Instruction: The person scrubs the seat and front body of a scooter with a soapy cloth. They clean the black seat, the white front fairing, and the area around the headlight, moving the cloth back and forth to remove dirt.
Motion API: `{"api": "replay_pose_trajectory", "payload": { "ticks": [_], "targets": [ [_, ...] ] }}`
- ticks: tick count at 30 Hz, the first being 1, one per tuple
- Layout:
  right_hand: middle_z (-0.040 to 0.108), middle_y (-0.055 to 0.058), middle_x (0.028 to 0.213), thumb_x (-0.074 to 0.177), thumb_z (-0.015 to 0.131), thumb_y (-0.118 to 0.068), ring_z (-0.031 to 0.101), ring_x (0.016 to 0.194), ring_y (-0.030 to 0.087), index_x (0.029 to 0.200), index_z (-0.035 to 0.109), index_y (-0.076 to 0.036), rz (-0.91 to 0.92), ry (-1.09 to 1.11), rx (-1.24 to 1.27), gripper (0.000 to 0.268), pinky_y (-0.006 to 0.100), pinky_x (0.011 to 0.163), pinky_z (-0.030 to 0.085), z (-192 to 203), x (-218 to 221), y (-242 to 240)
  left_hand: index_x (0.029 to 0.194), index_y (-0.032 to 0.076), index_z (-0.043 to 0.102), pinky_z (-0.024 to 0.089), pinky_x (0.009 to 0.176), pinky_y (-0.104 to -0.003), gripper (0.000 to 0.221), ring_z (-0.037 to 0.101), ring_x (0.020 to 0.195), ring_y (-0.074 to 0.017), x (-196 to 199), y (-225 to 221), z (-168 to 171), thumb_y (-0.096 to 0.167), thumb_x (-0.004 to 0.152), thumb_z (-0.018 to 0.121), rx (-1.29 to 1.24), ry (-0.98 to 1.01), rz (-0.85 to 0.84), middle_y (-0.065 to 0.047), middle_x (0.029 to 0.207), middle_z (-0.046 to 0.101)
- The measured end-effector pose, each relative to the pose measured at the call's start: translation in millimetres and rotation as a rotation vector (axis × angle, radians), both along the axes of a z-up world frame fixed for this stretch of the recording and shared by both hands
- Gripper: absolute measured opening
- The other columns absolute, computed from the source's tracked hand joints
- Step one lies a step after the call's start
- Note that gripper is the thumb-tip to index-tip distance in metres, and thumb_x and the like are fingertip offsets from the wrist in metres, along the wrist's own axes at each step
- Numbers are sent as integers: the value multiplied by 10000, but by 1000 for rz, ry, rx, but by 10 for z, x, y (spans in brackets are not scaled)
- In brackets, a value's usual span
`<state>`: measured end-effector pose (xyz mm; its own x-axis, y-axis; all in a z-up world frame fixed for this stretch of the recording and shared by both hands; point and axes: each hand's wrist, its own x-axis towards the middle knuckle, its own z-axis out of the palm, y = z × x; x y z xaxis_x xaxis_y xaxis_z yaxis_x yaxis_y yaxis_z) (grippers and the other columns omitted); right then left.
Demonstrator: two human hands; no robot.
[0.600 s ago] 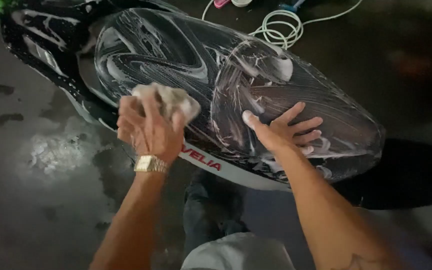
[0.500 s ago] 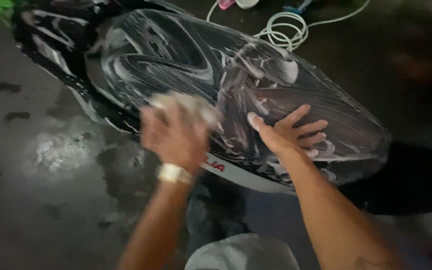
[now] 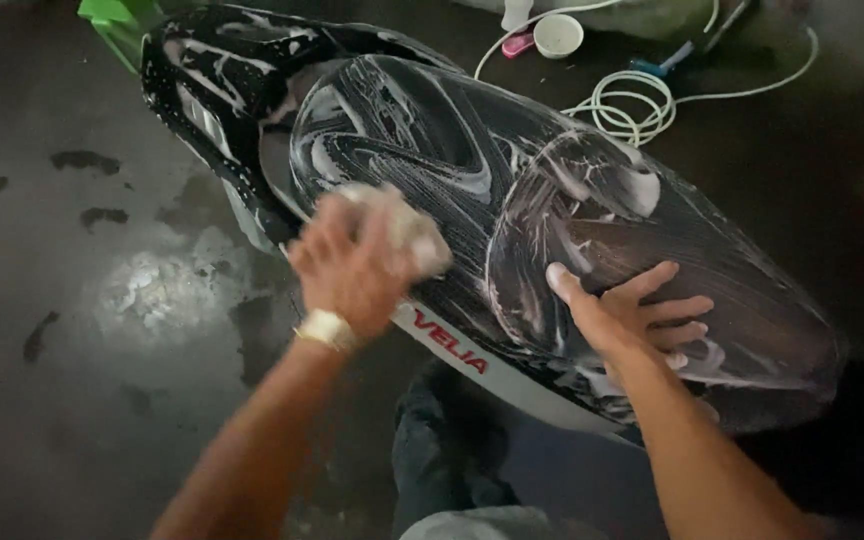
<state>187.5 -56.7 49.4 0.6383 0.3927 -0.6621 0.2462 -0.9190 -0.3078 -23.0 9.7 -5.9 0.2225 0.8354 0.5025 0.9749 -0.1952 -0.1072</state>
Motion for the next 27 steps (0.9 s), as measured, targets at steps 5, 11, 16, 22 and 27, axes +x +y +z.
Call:
{"api": "replay_pose_trajectory", "payload": {
  "ticks": [5, 11, 16, 22, 27],
  "targets": [
    [-303, 269, 1352, 680, 489, -768, -235, 1265, 475, 1399, -241, -168, 32, -11, 21, 1188, 644, 1004, -81, -140, 45, -26, 1291, 293, 391, 444, 728, -485, 628, 508, 954, -400, -277, 628, -97, 513, 746, 611, -22, -153, 208, -138, 1190, 309],
    [-307, 269, 1352, 652, 518, -774, -243, 1268, 465, 1396, -244, -195, -9, -22, 18, 1213, 651, 988, -103, -210, 75, 24, 1176, 258, 567, 347, 759, -476, 436, 455, 962, -405, -167, 100, 43, 512, 831, 483, 49, -117, -137, -203, 1210, 365],
    [-299, 278, 1365, 697, 502, -747, -269, 1256, 469, 1386, -259, -154, 8, 44, 41, 1185, 638, 989, -128, -30, 19, -36, 1257, 395, 494, 397, 676, -394, 743, 527, 811, -270, 251, -31, -336, 622, 828, -69, 359, -79, 293, -89, 1142, 459],
    [-310, 248, 1369, 720, 473, -749, -242, 1283, 446, 1378, -271, -186, 20, 38, -33, 1141, 629, 1006, -105, -29, 62, 63, 1280, 423, 430, 349, 799, -460, 619, 426, 969, -287, 709, -767, -199, 555, 704, 613, -182, -193, -307, -78, 1244, 329],
    [-338, 262, 1353, 688, 522, -728, -255, 1267, 482, 1399, -247, -151, 16, 32, 4, 1196, 642, 996, -111, -123, 51, 20, 1425, 370, 241, 354, 752, -532, 760, 440, 937, -407, 52, -63, 75, 620, 758, 504, -208, -140, 87, -144, 1190, 321]
  ]
}}
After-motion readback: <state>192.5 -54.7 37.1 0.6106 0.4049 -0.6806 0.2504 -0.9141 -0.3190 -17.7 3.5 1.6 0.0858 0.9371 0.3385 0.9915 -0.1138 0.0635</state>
